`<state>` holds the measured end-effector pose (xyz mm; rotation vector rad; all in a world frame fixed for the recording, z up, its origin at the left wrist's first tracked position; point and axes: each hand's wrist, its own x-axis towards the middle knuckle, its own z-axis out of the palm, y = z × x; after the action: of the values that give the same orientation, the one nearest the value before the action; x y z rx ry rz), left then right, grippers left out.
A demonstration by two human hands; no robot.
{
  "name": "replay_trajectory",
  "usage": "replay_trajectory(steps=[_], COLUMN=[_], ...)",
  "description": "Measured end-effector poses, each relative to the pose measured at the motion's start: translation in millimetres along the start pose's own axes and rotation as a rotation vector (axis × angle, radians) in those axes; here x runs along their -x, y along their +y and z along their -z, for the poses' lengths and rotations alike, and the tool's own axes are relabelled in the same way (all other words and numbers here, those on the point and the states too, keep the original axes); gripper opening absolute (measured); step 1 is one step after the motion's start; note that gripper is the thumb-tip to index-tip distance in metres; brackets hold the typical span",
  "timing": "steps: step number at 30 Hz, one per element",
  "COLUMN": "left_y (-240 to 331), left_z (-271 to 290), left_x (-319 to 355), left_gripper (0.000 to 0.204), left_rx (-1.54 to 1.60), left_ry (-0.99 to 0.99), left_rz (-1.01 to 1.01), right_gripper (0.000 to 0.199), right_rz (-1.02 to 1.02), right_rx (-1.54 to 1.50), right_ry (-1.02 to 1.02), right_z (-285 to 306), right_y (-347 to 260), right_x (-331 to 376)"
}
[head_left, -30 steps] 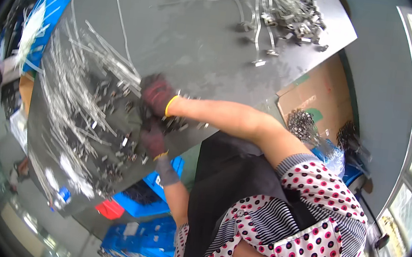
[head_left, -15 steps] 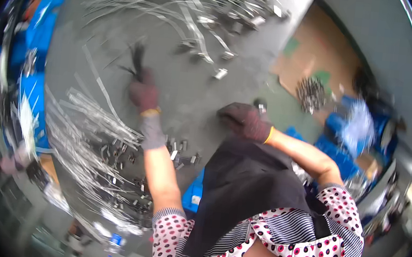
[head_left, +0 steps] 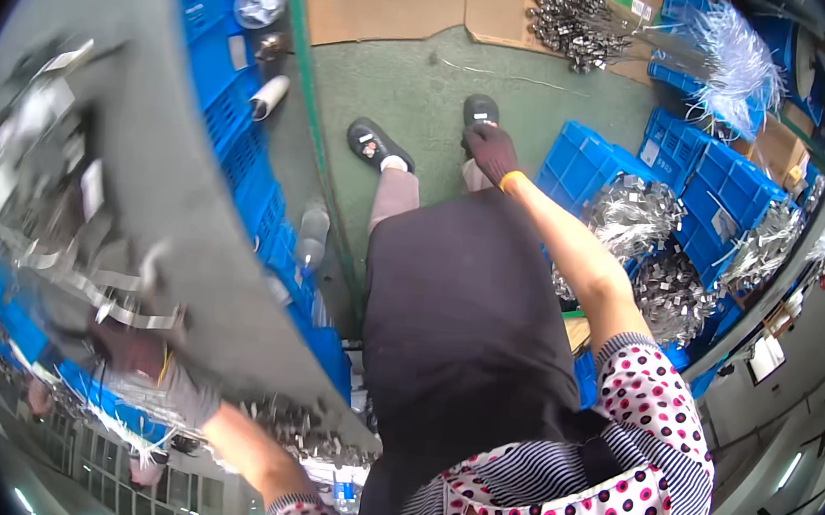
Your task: Bundling and organizing thin metal wires on a production table in an electronics manufacturing environment.
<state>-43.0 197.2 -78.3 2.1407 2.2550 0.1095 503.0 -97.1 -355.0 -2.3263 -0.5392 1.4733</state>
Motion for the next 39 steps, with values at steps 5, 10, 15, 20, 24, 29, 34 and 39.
replay_trajectory(steps=[5,10,15,20,24,29,34,39], left_y=[39,76,92,116,118,77,52,66], left_z=[-9,-37,-57,-29,19,2,-44,-18], left_x=[34,48,51,60,60,18,4,9], left_gripper=[0.05,0.047,0.044,0.042,0.04,0.037,0.036,0.03], left_rx=[0.023,-0.029,-0.017,0.09,0.364,0.437,1.04,1.019], left_ry=[-0.131,-0.159,-0.165,-0.122,0.073,0.325,0.502,0.519], left_rz=[0.139,0.166,0.191,0.271,0.453,0.206,0.441,0.695], right_gripper=[0.029,0.034,0.045,0.046,0.042,0.034,0.037,0.051], right_rz=[-0.596,-0.681,-0.208,-0.231,-0.03,-0.432,-0.252,0.402], right_rx=[-0.691,-0.629,0.611,0.604,0.114,-1.225,-1.225,-0.651], right_ry=[-0.002,0.077,-0.181,-0.054,-0.044,-0.047,-0.054,-0.103], right_z=[-60,-112,-135,-117,-67,-10,66,120], right_y=[50,100,135,113,39,-80,-165,-233], right_x=[-146,-270,-324,-283,-186,-34,130,262])
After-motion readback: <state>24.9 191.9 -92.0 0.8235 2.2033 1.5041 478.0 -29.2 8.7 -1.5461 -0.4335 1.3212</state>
